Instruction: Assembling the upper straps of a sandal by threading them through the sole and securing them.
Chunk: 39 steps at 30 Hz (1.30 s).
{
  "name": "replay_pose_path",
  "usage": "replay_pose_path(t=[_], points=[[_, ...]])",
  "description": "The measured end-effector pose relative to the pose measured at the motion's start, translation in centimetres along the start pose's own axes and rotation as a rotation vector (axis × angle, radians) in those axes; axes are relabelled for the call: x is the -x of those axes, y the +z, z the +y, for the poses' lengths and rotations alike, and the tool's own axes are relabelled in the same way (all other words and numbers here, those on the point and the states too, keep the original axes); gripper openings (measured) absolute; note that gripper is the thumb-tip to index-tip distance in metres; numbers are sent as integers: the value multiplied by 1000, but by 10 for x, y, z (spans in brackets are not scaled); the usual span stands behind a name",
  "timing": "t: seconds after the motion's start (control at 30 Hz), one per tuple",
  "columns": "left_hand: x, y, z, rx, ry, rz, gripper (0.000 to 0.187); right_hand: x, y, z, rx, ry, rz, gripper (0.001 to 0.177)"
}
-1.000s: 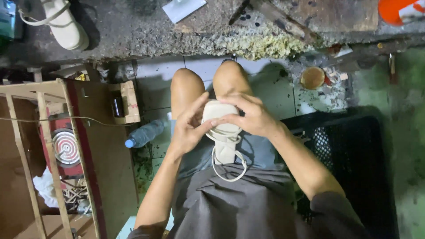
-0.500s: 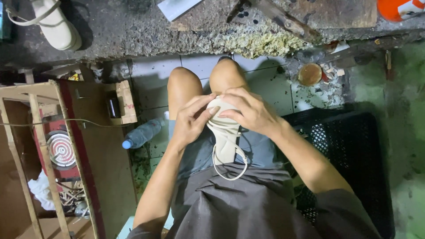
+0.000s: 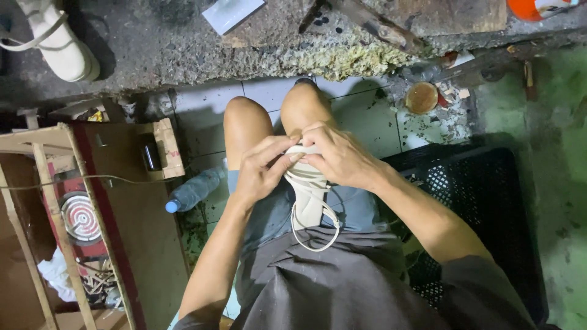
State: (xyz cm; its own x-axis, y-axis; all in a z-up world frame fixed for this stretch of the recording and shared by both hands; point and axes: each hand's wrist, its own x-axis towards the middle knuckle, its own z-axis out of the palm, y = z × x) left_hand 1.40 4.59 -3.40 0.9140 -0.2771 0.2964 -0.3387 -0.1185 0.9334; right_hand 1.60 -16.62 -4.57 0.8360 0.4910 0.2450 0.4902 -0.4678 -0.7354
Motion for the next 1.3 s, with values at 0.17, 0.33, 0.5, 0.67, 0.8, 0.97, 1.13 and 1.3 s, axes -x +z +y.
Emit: replay_pose_path(t=[0.17, 0.33, 0.5, 0.67, 0.8, 0.97, 1.13, 1.3], points=[[0, -8, -3, -39, -11, 38, 18, -10, -2, -18, -159, 35, 163, 43], [2, -2, 0, -79, 35, 76, 15, -8, 7, -12, -119, -70, 273, 35], [6, 5, 4, -106, 83, 138, 9, -7, 4, -7, -117, -127, 255, 31], [5, 3, 2, -92, 87, 125, 7, -12, 1, -21, -111, -140, 272, 32], [7, 5, -2, -70, 80, 143, 8, -11, 6, -22, -28, -156, 252, 20], [12, 15, 1, -19, 64, 163, 9, -9, 12, -8, -206, -209, 270, 9], [23, 13, 15, 136, -31, 127, 16, -7, 2, -15, -313, -246, 266, 6], [32, 0, 15, 253, -148, 19, 31, -11, -26, -35, -306, -240, 196, 21]])
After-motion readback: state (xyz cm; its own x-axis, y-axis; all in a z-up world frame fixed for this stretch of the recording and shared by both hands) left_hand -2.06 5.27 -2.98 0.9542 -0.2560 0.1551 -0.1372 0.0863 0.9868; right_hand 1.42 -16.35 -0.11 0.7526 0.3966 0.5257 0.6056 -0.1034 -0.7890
